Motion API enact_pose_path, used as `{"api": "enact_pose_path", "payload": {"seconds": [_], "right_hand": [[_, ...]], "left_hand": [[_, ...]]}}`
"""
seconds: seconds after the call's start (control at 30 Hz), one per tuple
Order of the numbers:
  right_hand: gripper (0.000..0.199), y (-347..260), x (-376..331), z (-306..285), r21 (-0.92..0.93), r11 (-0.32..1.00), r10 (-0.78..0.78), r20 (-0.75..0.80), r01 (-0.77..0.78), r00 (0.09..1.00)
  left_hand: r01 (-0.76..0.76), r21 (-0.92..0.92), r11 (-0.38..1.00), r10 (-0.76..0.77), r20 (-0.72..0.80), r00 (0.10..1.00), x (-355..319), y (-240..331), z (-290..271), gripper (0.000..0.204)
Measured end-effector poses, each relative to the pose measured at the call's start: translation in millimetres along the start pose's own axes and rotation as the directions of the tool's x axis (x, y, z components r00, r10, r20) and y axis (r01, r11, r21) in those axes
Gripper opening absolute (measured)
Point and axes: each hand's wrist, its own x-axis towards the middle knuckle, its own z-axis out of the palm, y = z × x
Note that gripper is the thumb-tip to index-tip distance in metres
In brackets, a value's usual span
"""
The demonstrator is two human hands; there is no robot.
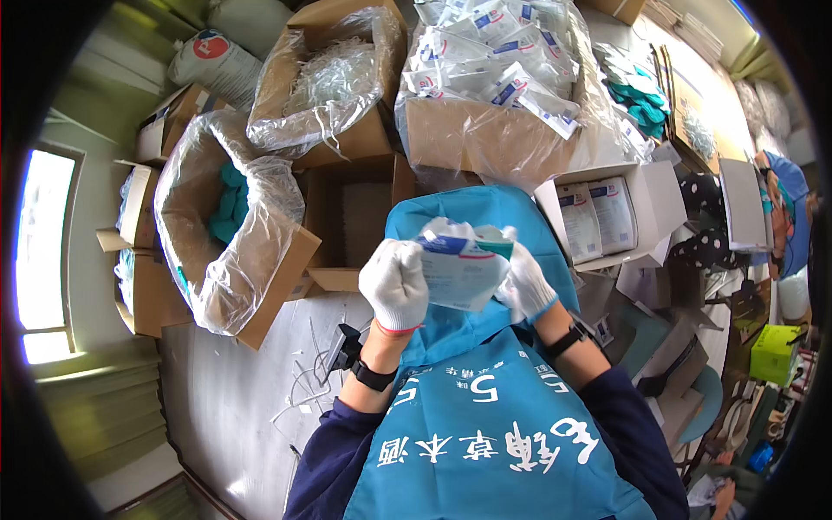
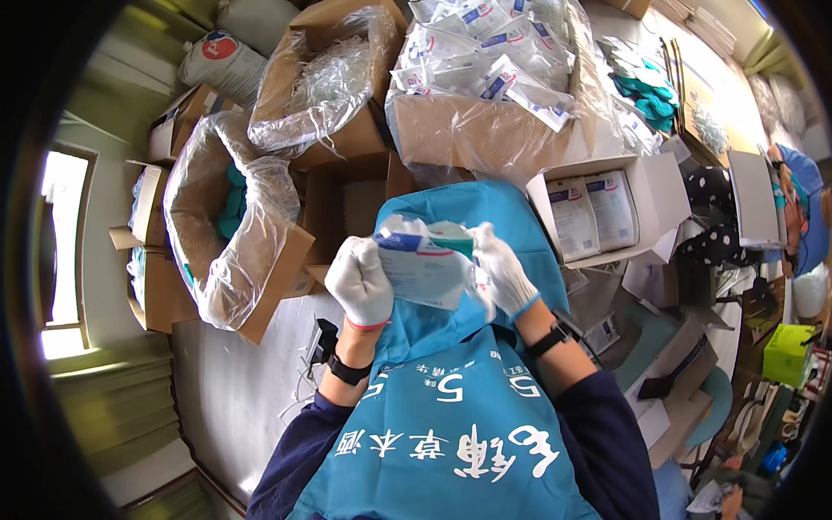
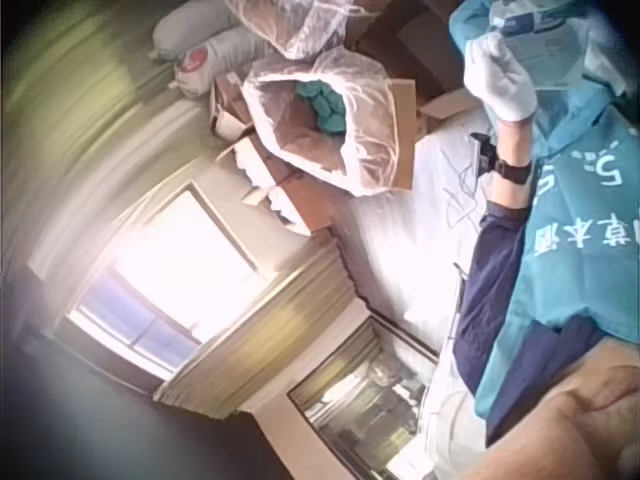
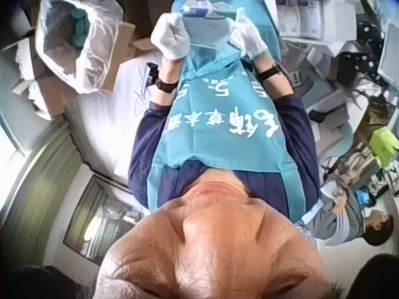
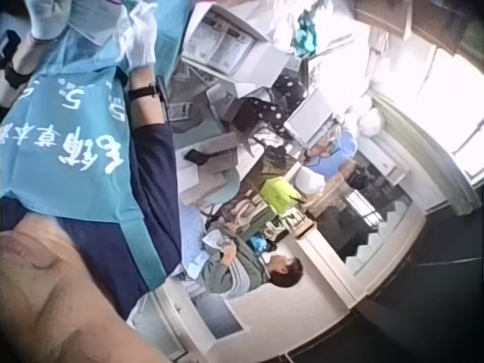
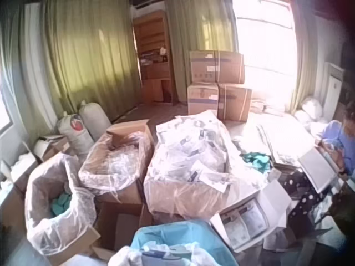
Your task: The person repeatedly picks up teal face masks from a box, places them into white plastic bags, and ties the bags with white twist ties. The person then places the tied bags into a cardboard box. This process is repeated multiple times.
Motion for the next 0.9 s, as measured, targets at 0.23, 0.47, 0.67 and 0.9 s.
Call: {"api": "enact_pose_path", "payload": {"seconds": [0.23, 0.47, 0.67, 0.9], "right_hand": [[0.038, 12.3, -38.9, 45.7, -0.561, 0.826, -0.059, 0.007, 0.053, 0.998], [0.020, -3.5, -33.0, 40.7, -0.642, 0.567, -0.503, 0.227, 0.517, 0.834], [0.020, -11.2, -33.1, 17.3, -0.880, -0.281, -0.588, 0.474, 0.384, 0.656], [0.021, -13.4, -40.2, 41.5, -0.863, -0.185, -0.588, 0.481, 0.470, 0.651]], "left_hand": [[0.060, -0.014, 0.998, -0.061, -0.100, 0.993, 3.3, -8.1, 18.1, 0.017], [0.607, -0.572, 0.552, -0.332, 0.517, 0.789, 27.8, -7.3, -14.7, 0.052], [0.142, -0.196, 0.970, 0.024, 0.664, 0.748, 51.2, 20.6, -32.3, 0.017], [-0.136, -0.091, 0.986, 0.159, 0.731, 0.663, 43.7, 30.4, -28.8, 0.034]]}}
